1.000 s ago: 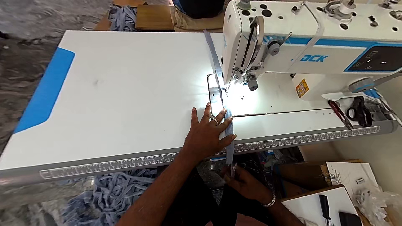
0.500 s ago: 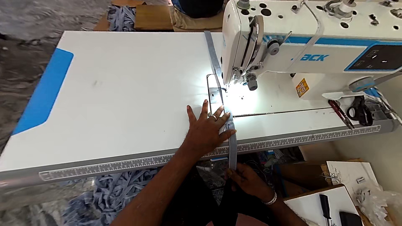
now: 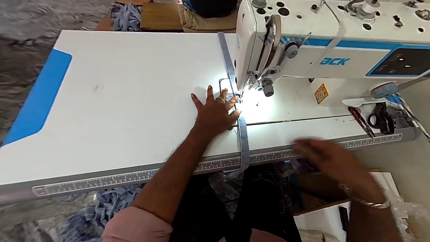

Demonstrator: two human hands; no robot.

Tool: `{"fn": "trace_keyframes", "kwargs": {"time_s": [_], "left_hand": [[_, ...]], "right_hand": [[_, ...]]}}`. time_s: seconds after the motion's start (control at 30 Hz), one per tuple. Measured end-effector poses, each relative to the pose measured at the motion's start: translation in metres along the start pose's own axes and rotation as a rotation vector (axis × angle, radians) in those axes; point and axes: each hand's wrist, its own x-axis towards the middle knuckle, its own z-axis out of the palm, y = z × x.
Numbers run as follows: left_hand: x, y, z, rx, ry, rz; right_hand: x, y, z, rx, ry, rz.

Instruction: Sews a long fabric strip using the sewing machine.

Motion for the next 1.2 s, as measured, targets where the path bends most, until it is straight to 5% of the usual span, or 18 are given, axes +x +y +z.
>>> {"fn": "trace_keyframes", "kwargs": {"time_s": [0.07, 0.2, 0.33, 0.37, 0.43, 0.53, 0.67, 0.8, 1.2], "left_hand": [[0.002, -0.002, 0.000, -0.014, 0.001, 0.003], [0.002, -0.001, 0.002, -0.023, 0.029, -0.017], [-0.034, 0.008, 0.006, -0.039, 0.092, 0.119], [-0.048, 0.012, 0.008, -0.039, 0.083, 0.174], [-0.073, 0.016, 0.014, -0.012, 0.056, 0.246], [-0.087, 0.016, 0.019, -0.005, 0.050, 0.262], [-0.085, 0.018, 0.019, -0.007, 0.042, 0.244], [-0.085, 0.018, 0.019, 0.005, 0.046, 0.237], [-0.085, 0.019, 0.021, 0.024, 0.052, 0.223]], "right_hand": [[0.016, 0.019, -0.039, -0.222, 0.370, 0.092], [0.056, 0.064, -0.059, -0.516, 0.191, 0.301], [0.018, 0.033, -0.058, -0.279, 0.329, 0.096], [0.007, 0.026, -0.040, -0.147, 0.286, 0.014], [-0.004, 0.018, 0.023, 0.165, -0.074, -0.118], [0.010, -0.004, 0.128, 0.483, -0.497, -0.110], [0.025, -0.025, 0.188, 0.740, -0.409, -0.159], [0.023, -0.017, 0.188, 0.805, -0.447, -0.302], [-0.007, -0.010, 0.196, 0.761, -0.511, -0.215]]}}
